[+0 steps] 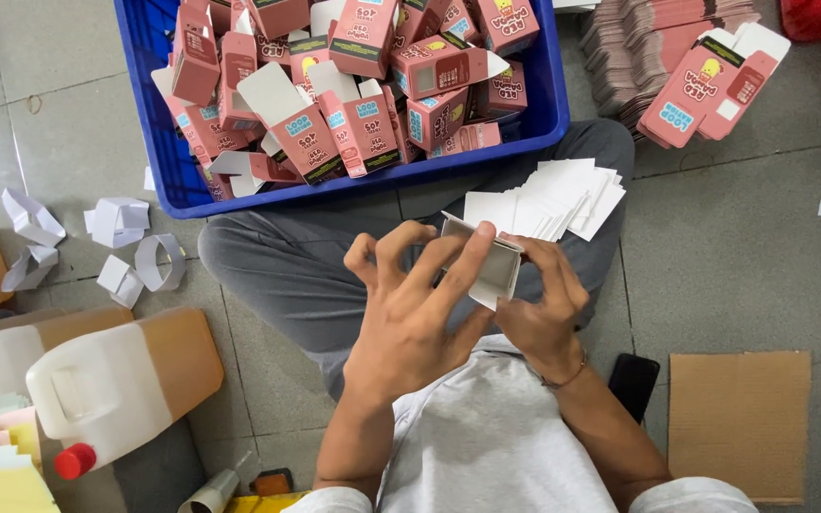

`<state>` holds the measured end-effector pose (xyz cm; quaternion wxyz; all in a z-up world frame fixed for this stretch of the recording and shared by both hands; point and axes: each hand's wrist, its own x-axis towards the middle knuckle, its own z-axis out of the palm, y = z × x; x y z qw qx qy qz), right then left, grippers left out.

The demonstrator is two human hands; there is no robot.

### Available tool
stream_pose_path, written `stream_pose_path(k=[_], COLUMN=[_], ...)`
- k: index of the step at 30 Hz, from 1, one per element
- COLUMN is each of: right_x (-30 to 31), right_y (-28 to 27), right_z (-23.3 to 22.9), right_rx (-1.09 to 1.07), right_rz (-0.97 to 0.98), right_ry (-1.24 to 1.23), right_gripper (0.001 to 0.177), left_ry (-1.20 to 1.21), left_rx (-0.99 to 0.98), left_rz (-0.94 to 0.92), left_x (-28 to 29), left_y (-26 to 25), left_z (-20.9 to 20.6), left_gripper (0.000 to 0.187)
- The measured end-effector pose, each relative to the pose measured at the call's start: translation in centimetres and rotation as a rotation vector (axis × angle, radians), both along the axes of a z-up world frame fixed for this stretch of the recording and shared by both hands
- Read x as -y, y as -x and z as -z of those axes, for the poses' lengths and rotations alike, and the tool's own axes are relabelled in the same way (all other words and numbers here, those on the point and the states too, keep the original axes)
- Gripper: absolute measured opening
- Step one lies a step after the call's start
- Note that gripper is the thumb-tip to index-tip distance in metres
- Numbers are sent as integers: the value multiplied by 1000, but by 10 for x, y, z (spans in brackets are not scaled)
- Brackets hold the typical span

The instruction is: Folding flat cardboard templates into boxes, folding small paper slips, and inserting them into the boxes before placing them in a bin.

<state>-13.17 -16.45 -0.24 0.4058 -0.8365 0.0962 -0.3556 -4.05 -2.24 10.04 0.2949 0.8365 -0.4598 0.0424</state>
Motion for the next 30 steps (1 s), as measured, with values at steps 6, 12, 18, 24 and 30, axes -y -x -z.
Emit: stream_pose_path(k=[6, 12, 18, 24, 30], right_x=[1, 0, 0, 1, 4], right_y=[2, 2, 4, 5, 8], right_z=[7, 7, 7, 5, 2], right_rx=[26, 25, 48, 35, 11], right_rz=[-13, -17, -45, -74, -116], right_ry=[-45, -51, -61, -119, -116], right_gripper=[69, 57, 72, 71, 67], left_ry=[130, 179, 153, 159, 334], left_rx=[37, 119, 158, 167, -133], left_rz=[-51, -71, -87, -86, 12], left_x=[-7, -9, -8, -9, -24], left_y=[5, 12, 14, 16, 5], left_z=[19, 34, 46, 48, 45], left_gripper=[68, 54, 58, 57, 63])
